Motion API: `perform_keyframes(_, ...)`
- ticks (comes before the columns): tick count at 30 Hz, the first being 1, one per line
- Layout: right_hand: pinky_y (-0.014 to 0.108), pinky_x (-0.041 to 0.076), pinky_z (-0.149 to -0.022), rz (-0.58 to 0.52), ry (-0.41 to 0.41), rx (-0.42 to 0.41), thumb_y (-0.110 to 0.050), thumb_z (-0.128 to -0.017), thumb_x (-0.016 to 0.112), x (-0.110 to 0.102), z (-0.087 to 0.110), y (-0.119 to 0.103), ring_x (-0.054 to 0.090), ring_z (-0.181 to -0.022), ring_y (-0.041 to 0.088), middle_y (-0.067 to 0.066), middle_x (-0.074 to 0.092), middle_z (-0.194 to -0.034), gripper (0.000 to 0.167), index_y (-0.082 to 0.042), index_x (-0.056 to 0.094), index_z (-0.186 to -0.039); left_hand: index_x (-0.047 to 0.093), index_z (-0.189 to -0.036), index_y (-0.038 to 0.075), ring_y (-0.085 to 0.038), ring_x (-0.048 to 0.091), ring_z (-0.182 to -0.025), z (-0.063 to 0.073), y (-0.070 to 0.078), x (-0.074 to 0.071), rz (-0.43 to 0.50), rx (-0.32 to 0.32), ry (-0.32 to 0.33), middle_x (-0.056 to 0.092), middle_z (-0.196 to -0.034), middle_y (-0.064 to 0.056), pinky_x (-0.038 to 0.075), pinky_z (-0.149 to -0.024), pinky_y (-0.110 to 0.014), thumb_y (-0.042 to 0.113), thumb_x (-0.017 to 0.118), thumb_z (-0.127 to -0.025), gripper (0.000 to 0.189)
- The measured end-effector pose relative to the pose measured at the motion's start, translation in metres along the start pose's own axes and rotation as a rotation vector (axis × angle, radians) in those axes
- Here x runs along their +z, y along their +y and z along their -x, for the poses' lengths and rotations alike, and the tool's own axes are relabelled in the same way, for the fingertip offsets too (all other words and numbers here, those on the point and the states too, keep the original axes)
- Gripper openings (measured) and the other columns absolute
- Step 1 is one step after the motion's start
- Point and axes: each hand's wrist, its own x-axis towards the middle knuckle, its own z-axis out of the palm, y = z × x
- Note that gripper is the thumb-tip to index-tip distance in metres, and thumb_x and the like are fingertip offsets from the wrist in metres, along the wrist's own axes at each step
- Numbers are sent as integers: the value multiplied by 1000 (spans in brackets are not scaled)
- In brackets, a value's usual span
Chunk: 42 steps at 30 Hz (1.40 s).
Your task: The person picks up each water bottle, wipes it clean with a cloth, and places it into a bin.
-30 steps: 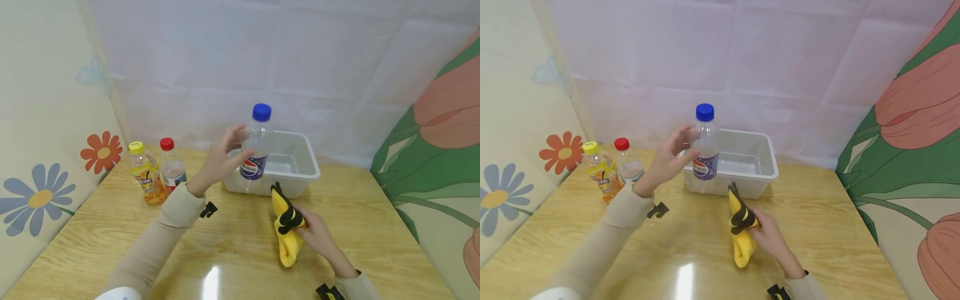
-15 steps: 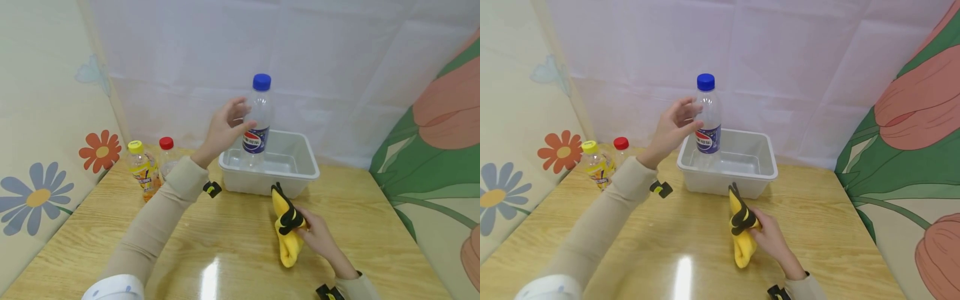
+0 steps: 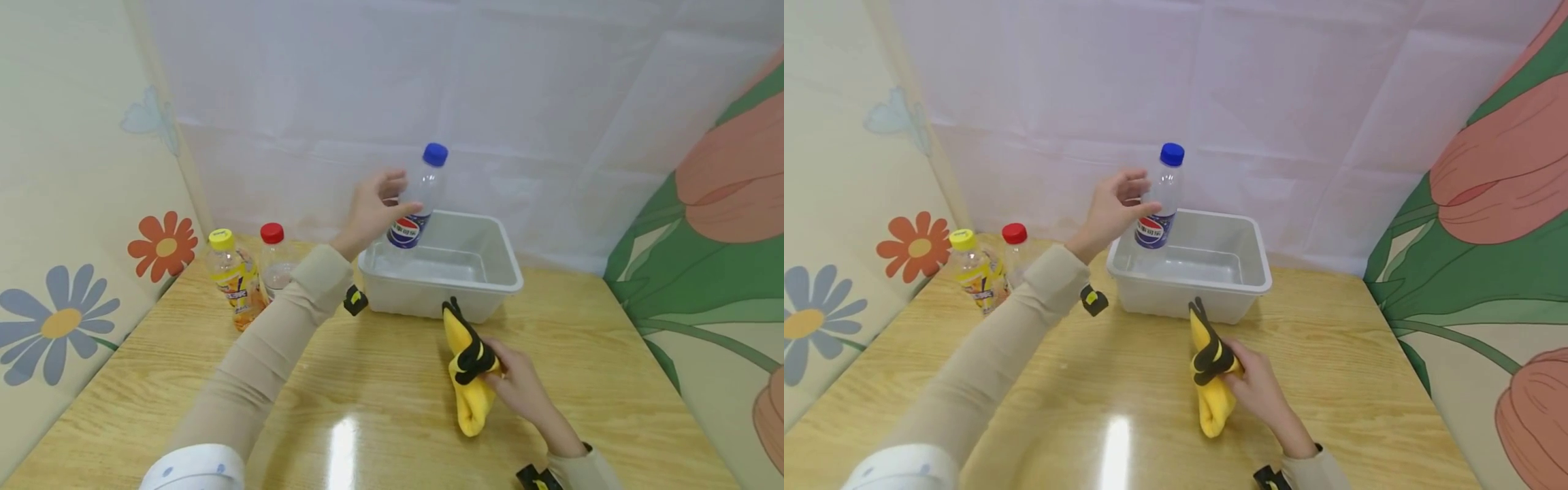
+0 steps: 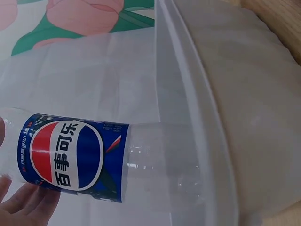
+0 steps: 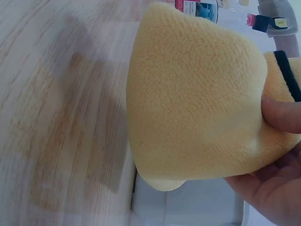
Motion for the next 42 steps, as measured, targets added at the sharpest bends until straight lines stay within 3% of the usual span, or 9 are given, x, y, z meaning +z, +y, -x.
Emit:
perform_keyframes(9,18,34,-45,13,4,8,18,-59,68,0,2,-1,40,-60,1,13,66,-92,49,4,60,-105,42,-134,8,-26,52,-113,-5,-39,12,-70,-65,-67,49,-130,-16,47,-91,-29,16,75,-75,68)
perform_keyframes(17,18,38,-47,15,5,7,20,-58,67,-1,3,-1,45,-65,3,17,66,-95,50,5,60,-105,40,-135,9,-25,50,-115,-2,-54,25,-185,-102,-108,49,-130,-17,46,-93,-32,18,74,-76,69)
perform_keyframes(21,19,43,-52,17,-3,3,20,-59,67,-1,3,0,50,-71,4,17,66,-96,49,4,60,-105,38,-136,7,-27,47,-118,2,-60,32,-296,-81,-146,47,-131,-18,43,-96,-35,18,72,-79,68)
perform_keyframes(25,21,48,-56,14,-7,1,21,-59,65,0,3,1,53,-76,6,17,66,-97,49,4,60,-105,34,-138,2,-27,43,-122,5,-65,36,-425,-37,-230,41,-137,-16,37,-102,-34,18,66,-84,65)
perform_keyframes(28,21,47,-55,15,-4,4,21,-58,64,1,4,2,51,-73,5,16,66,-96,49,4,60,-104,33,-138,0,-25,38,-126,8,-67,36,-473,-5,-274,37,-140,-14,30,-106,-33,18,61,-87,60)
perform_keyframes(30,20,45,-53,9,-2,9,21,-59,64,2,5,2,50,-71,5,15,66,-95,49,3,60,-104,35,-137,-1,-25,36,-127,11,-66,35,-474,15,-271,37,-140,-14,29,-107,-33,17,59,-88,57)
perform_keyframes(36,20,42,-49,6,5,12,20,-58,65,2,5,3,47,-68,4,17,66,-96,50,5,60,-106,42,-132,-1,-25,45,-120,27,-63,31,-378,75,-192,46,-133,-15,42,-98,-33,18,61,-88,52)
perform_keyframes(42,25,52,-61,15,1,23,21,-59,65,3,4,2,59,-82,13,18,65,-99,50,5,60,-106,47,-125,-6,-30,50,-111,46,-65,24,-240,190,-128,51,-125,-20,48,-90,-36,9,63,-85,46)
